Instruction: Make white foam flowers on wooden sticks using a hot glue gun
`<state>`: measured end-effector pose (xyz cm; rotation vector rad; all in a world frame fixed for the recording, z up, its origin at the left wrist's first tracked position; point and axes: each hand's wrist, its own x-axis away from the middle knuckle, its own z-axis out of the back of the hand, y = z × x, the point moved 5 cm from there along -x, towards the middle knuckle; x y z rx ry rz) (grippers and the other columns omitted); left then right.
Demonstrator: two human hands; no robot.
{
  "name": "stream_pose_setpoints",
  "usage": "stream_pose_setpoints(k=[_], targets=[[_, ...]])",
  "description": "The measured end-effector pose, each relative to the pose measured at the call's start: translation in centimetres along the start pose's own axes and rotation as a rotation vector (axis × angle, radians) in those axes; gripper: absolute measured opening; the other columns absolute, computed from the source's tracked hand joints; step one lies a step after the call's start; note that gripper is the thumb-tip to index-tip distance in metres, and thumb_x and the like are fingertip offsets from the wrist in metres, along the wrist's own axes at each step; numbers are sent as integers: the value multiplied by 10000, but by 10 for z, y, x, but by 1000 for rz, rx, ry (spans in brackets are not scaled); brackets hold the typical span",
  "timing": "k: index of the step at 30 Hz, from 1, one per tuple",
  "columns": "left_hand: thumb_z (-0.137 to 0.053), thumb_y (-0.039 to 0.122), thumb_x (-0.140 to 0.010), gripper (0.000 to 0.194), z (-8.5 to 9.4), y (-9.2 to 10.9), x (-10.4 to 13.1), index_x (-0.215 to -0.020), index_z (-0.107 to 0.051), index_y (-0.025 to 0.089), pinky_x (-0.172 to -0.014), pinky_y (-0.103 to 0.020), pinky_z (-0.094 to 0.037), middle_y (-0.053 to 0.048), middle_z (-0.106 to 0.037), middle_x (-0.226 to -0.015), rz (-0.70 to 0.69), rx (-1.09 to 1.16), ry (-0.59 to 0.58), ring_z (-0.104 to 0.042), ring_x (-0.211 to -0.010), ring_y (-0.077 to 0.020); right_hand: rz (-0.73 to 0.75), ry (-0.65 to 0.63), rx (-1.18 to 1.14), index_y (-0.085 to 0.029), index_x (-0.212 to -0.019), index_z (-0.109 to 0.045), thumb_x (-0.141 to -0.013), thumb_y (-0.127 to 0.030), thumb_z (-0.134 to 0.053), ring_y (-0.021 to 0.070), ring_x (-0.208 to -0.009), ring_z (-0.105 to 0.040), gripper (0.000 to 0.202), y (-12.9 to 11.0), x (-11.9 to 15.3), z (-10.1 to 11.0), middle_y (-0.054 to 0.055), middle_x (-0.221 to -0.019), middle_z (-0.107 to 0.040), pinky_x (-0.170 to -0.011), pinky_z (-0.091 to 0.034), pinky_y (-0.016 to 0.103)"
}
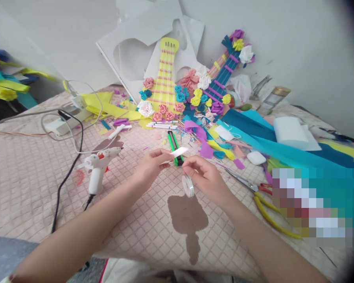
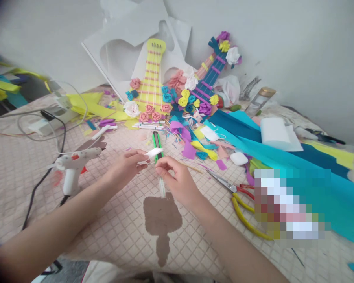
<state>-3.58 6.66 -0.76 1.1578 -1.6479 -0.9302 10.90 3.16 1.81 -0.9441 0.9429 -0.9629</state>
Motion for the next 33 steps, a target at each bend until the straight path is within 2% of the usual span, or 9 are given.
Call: stream_pose_setpoints(k=[8, 13, 15, 25, 33], targets=[[-706, 195, -550, 110, -4, -3, 1, -557, -610, 141, -633, -232, -368, 16, -565, -582, 20, -60, 15, -503, -605, -86, -95, 99, -66, -200, -791, -538, -782, -194, -559, 128, -719, -556, 24, 9, -1, 0, -15, -739, -580, -676, -411, 265], [-707, 203, -550, 127, -7, -6, 2, -553, -598, 139, -653, -252, -377, 18, -557, -575, 40, -75, -4, -513, -603, -94, -174, 129, -138, -225, -865, -392, -740, -174, -603, 129, -656, -576, 250, 9, 1, 0, -49, -679, -631, -686, -410, 285], [-705, 202, -550, 124, -9, -8, 4, -561, -599, 138, -661, -260, -383, 14, -564, -581, 61, -76, -12, -522, -604, -98, -185, 135, -151, -230, -848, -361, -735, -180, -609, 133, -651, -587, 277, 9, 2, 0, -52, -675, -647, -686, -412, 291], [-707, 199, -570, 121, -12, -13, 5, -559, -603, 137, -720, -275, -408, 2, -581, -603, 94, -34, -59, -548, -661, -111, -238, 207, -245, -227, -746, -339, -699, -228, -640, 168, -671, -654, 305, 16, 1, 2, -23, -684, -677, -640, -461, 297], [-696, 201, -604, 108, -12, -12, 7, -584, -611, 138, -692, -273, -400, 7, -581, -593, 38, -105, -60, -541, -638, -111, -233, 227, -250, -226, -716, -326, -688, -230, -652, 171, -661, -638, 327, 19, 1, 1, -9, -674, -660, -595, -450, 285]])
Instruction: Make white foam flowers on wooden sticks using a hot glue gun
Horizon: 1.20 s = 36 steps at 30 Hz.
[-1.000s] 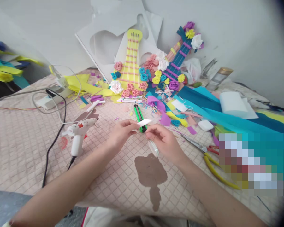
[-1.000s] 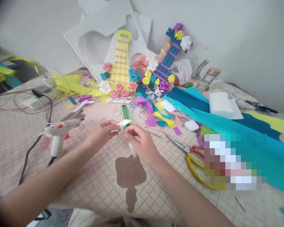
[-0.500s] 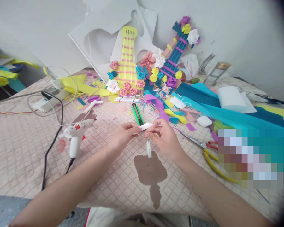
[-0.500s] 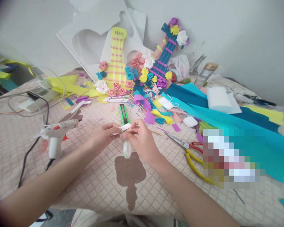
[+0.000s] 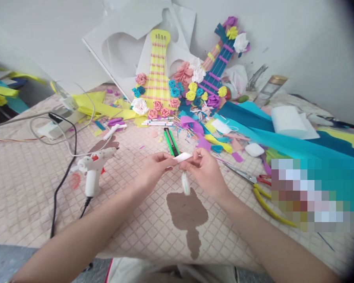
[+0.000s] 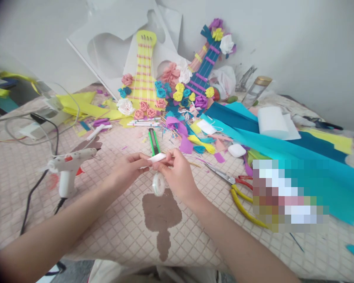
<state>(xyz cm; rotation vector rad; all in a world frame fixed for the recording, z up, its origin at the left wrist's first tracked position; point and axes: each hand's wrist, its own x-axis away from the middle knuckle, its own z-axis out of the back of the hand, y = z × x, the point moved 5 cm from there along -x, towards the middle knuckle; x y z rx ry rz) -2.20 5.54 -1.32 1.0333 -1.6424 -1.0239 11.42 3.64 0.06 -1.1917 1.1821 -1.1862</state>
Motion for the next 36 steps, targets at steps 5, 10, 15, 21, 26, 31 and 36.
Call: stream_pose_setpoints(k=[5, 10, 15, 21, 26, 31, 36], targets=[[-696, 207, -604, 109, 0, -1, -1, -603, -612, 138, -695, -275, -400, 0, -593, -609, 5, -4, 2, -547, -652, -117, 2, 12, 17, -227, -730, -324, -689, -250, -653, 180, -669, -647, 332, 2, 0, 1, -12, -676, -650, -602, -464, 297], [-693, 203, -595, 107, -1, 0, 0, -594, -610, 135, -691, -270, -401, -15, -616, -623, 9, -18, 10, -555, -653, -118, -1, 13, 21, -226, -739, -331, -691, -256, -656, 192, -686, -660, 329, 3, 0, 2, -3, -697, -662, -605, -470, 302], [-691, 216, -596, 109, 0, 0, -1, -598, -612, 141, -724, -294, -420, -23, -627, -634, -6, -44, 2, -578, -674, -136, 0, 12, 36, -228, -724, -318, -680, -237, -660, 190, -681, -660, 344, 3, 0, 3, -3, -687, -670, -603, -468, 299], [-687, 225, -602, 109, 1, 0, -2, -613, -617, 141, -735, -298, -423, -31, -641, -652, -10, -85, 8, -585, -692, -144, 5, 22, 55, -227, -700, -300, -687, -239, -646, 188, -668, -659, 347, 2, 0, 3, -8, -663, -657, -598, -463, 295], [-691, 228, -608, 116, 0, 0, -1, -615, -617, 139, -745, -300, -420, -36, -645, -663, -10, -89, -5, -585, -700, -144, 14, 28, 83, -228, -695, -296, -686, -245, -647, 192, -664, -653, 351, 0, 1, 4, -14, -642, -633, -573, -445, 287], [-680, 218, -609, 98, -1, 2, 0, -617, -622, 138, -730, -292, -413, -39, -650, -662, -12, -78, -16, -584, -696, -144, 17, 26, 72, -228, -694, -291, -692, -255, -643, 191, -659, -649, 354, 1, 0, 4, -16, -640, -626, -565, -440, 284], [-688, 214, -597, 97, -2, 2, 1, -601, -623, 141, -685, -272, -396, -20, -633, -625, -16, -67, -18, -560, -646, -125, 10, 23, 93, -228, -693, -286, -686, -251, -643, 182, -643, -635, 358, 1, 1, 4, -22, -633, -621, -566, -430, 283]])
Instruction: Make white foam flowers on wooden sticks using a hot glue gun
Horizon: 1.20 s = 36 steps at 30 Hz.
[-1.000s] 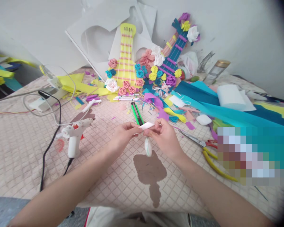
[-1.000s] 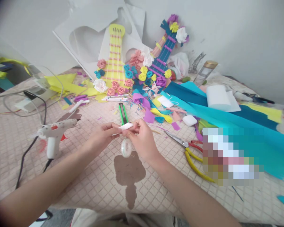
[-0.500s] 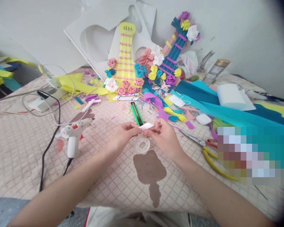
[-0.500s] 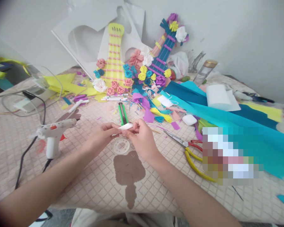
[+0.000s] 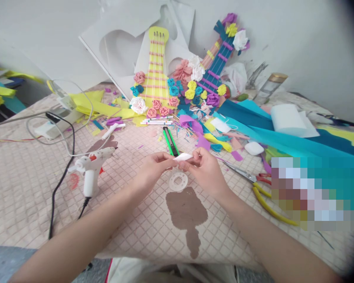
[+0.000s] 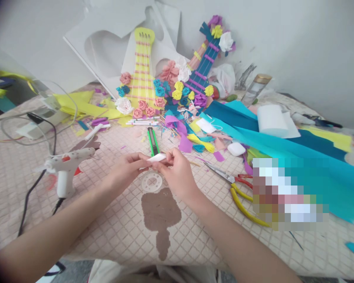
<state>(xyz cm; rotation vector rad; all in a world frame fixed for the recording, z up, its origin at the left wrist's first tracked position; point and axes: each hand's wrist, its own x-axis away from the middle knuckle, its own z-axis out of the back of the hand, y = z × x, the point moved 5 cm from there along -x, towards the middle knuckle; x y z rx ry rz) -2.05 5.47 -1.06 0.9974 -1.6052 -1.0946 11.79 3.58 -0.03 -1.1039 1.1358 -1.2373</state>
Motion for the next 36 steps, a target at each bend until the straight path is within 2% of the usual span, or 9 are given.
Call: stream_pose_setpoints(k=[5, 11, 17, 23, 28, 32, 36], targets=[[-708, 220, -581, 116, 1, 1, 1, -601, -627, 140, -636, -256, -376, -4, -623, -587, 21, -5, 10, -542, -594, -110, 1, 9, 0, -226, -681, -279, -669, -228, -647, 161, -615, -605, 367, -2, 0, 0, -37, -605, -587, -548, -397, 264], [-718, 191, -585, 101, 0, 2, 3, -633, -642, 146, -676, -253, -402, 2, -661, -629, 19, 54, -27, -585, -631, -113, -12, 0, -11, -227, -679, -280, -655, -224, -651, 142, -572, -553, 372, -1, -1, 0, -47, -591, -559, -528, -380, 258], [-738, 197, -590, 132, 0, 3, 2, -656, -637, 143, -633, -229, -398, 13, -660, -634, 3, 21, -52, -577, -603, -95, 2, 46, 109, -223, -678, -293, -638, -259, -673, 146, -585, -544, 384, 1, -3, 5, -56, -581, -509, -522, -370, 249], [-735, 210, -606, 158, -3, 7, 2, -706, -635, 141, -653, -234, -417, -6, -666, -696, -42, 19, -85, -592, -655, -112, 37, 83, 119, -219, -669, -289, -637, -298, -698, 119, -546, -516, 418, -6, -2, 8, -83, -548, -386, -470, -337, 211], [-657, 237, -673, 118, -2, 6, -1, -756, -634, 158, -606, -220, -417, 10, -628, -655, -60, 192, -63, -572, -630, -104, -4, 45, 27, -225, -707, -298, -657, -309, -692, 135, -552, -567, 406, -6, 0, 5, -61, -590, -518, -456, -372, 211], [-694, 203, -645, 164, -1, 9, 0, -796, -641, 166, -603, -207, -419, 16, -650, -666, -86, 79, -30, -580, -620, -94, -6, 45, 41, -224, -716, -314, -653, -283, -696, 123, -533, -555, 392, -5, 0, 4, -56, -596, -558, -465, -391, 216], [-740, 190, -609, 218, -1, 13, 2, -789, -621, 163, -623, -217, -449, 20, -664, -643, -104, -16, -22, -609, -604, -100, 19, 32, 39, -220, -702, -311, -657, -309, -700, 94, -502, -499, 402, -6, 0, 3, -78, -553, -494, -456, -353, 200]])
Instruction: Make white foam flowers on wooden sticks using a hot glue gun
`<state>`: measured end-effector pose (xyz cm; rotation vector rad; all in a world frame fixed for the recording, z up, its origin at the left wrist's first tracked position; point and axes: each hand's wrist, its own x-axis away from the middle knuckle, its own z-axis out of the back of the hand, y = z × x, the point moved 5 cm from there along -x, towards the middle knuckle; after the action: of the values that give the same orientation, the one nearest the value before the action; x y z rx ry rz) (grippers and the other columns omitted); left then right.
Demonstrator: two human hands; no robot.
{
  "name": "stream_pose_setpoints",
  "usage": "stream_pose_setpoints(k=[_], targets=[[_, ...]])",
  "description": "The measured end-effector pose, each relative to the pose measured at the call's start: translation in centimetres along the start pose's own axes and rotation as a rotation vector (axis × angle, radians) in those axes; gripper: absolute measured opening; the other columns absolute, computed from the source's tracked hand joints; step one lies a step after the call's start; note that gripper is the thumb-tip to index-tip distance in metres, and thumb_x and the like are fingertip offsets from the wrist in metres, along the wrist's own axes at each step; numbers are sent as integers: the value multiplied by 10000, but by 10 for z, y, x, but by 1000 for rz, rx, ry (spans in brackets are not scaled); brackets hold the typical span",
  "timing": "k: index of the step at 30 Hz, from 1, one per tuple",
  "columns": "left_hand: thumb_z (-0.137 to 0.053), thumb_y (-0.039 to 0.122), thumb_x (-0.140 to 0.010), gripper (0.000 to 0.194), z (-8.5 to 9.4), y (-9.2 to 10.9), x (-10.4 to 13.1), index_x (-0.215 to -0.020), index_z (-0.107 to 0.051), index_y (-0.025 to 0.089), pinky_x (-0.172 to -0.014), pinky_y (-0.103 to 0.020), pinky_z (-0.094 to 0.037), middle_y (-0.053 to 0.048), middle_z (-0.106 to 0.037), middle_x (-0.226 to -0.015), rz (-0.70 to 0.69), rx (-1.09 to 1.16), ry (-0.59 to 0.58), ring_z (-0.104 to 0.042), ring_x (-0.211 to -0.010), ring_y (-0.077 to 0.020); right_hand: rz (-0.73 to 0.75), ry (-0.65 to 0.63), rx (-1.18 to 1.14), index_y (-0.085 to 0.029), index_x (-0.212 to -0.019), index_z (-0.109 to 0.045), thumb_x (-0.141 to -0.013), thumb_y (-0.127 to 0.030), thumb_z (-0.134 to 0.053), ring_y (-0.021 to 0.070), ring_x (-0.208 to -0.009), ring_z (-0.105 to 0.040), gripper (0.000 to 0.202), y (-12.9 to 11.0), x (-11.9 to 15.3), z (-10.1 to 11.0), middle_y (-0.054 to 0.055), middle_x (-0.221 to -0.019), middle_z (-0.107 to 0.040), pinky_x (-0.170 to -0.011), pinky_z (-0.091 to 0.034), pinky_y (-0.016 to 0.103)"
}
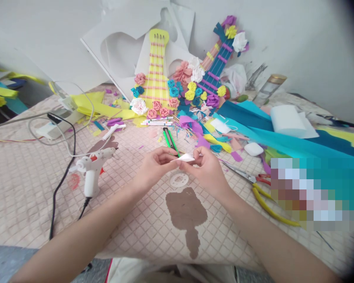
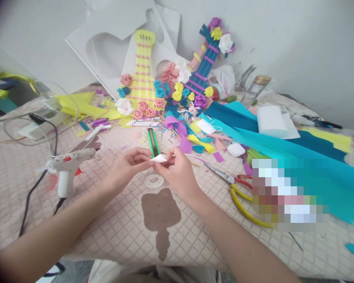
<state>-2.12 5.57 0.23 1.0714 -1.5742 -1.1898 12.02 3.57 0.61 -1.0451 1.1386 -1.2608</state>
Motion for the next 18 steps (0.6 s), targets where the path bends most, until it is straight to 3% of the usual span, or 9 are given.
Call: stream_pose_setpoints(k=[5, 9, 14, 18], targets=[[-726, 192, -648, 178, 2, -1, -1, -801, -636, 174, -643, -204, -459, 24, -679, -641, -29, 8, -37, -618, -599, -87, 16, -24, -38, -216, -721, -330, -679, -284, -683, 93, -556, -494, 362, -1, 1, -2, -67, -611, -503, -509, -368, 215], [-715, 212, -675, 173, 2, 1, 2, -831, -645, 179, -662, -204, -464, 18, -691, -662, -66, 28, -51, -626, -621, -87, 4, -101, -184, -229, -847, -383, -722, -261, -644, 99, -603, -519, 291, -3, 4, -6, -43, -713, -576, -526, -386, 222], [-737, 214, -642, 200, 2, 8, 7, -800, -627, 159, -616, -198, -463, 24, -668, -623, -85, 32, 65, -605, -581, -81, 9, -150, -272, -253, -1054, -392, -710, -197, -647, 119, -714, -567, 432, -6, 6, -13, -31, -779, -603, -617, -436, 248], [-738, 198, -630, 204, 1, 13, 9, -785, -613, 155, -595, -190, -466, 28, -659, -610, -120, 36, 124, -603, -579, -80, 11, -125, -240, -246, -1055, -424, -703, -170, -637, 125, -721, -577, 419, -3, 4, -15, -28, -782, -605, -664, -451, 275]])
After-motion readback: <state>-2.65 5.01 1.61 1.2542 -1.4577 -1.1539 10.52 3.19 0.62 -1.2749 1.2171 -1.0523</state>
